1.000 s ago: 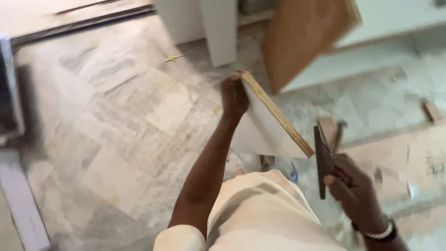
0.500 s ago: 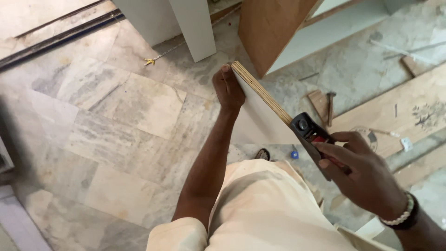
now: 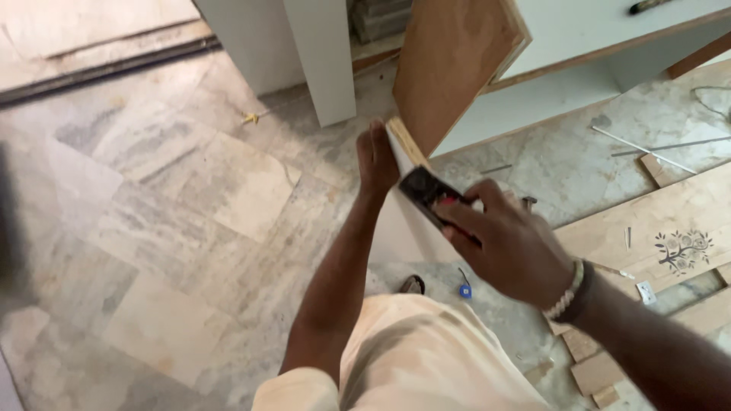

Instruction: The person smooths a wooden strip with a hand plane, then uses a hand saw to cut a white board. They place the cut board into a wooden cabinet frame and continue to adjust and fit the pieces together.

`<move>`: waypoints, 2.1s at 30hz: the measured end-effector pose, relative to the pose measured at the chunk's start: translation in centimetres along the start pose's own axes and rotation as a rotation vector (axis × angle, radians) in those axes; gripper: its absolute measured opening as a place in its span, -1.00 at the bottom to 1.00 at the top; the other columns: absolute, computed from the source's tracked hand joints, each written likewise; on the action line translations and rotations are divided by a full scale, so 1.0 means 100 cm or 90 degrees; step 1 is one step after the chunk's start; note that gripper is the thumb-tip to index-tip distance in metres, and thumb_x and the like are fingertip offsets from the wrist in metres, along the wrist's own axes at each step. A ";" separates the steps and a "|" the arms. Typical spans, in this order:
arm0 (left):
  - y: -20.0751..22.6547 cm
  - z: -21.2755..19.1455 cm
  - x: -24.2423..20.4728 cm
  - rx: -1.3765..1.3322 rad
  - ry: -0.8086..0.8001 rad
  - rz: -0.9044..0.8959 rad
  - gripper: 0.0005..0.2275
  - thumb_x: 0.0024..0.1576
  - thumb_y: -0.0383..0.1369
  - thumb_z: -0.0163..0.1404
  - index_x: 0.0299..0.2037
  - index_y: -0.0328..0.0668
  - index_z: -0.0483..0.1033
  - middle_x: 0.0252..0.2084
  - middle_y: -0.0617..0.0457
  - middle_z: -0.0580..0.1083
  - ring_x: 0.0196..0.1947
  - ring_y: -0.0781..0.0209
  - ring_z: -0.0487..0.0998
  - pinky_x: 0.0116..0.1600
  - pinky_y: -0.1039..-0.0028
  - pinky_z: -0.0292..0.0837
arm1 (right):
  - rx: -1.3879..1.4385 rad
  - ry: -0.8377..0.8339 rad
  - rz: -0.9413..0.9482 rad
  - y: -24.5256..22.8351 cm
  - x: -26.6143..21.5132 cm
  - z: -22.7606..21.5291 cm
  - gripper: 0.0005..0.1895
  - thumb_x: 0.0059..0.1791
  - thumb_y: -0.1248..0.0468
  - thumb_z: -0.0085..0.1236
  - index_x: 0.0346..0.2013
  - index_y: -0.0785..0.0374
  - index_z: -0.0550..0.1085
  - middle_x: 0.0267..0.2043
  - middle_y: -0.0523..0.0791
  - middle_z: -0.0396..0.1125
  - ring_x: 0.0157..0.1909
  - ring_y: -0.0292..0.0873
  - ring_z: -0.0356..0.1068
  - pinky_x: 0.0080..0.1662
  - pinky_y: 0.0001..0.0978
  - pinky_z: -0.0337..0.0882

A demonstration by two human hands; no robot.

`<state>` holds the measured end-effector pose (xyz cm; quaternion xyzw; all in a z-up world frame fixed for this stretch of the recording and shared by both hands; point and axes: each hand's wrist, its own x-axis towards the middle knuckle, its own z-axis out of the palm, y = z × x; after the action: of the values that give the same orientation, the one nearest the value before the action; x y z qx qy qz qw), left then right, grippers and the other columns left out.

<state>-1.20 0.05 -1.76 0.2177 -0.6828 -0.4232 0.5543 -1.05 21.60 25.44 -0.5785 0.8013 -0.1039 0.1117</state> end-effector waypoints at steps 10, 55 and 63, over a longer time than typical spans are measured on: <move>0.019 -0.021 -0.009 -0.310 -0.233 -0.172 -0.40 0.30 0.22 -0.19 -0.40 -0.28 0.32 -0.44 0.15 0.29 -0.38 0.40 0.28 -0.32 0.45 0.20 | 0.549 0.209 0.369 0.089 -0.120 0.102 -0.55 0.02 0.18 0.10 0.15 0.33 0.50 -0.30 -0.10 0.25 -0.53 -0.25 0.20 -0.49 -0.38 0.22; -0.178 0.303 0.168 -0.512 -0.662 -0.231 -0.51 0.36 -0.04 -0.22 -0.42 -0.33 0.47 -0.51 0.10 0.43 -0.51 0.32 0.40 -0.41 0.44 0.33 | 1.364 0.803 0.532 0.177 0.225 0.239 -0.23 -0.08 0.09 0.13 0.39 0.30 0.23 0.04 0.01 0.44 -0.06 -0.12 0.46 -0.05 -0.25 0.48; -0.115 0.250 0.184 -0.543 -0.745 -0.237 -0.52 0.35 -0.14 -0.08 -0.55 -0.36 0.46 -0.62 0.14 0.39 -0.61 0.39 0.29 -0.50 0.46 0.18 | 1.304 1.027 0.600 0.109 0.241 0.268 -0.20 -0.13 0.10 0.11 0.37 0.30 0.22 0.07 0.07 0.42 -0.01 -0.04 0.46 -0.01 -0.16 0.48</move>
<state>-32.03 -11.94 -1.31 -0.1652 -0.5945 -0.7850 0.0555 -10.31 1.07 -4.75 0.3022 0.3292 -0.8945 0.0171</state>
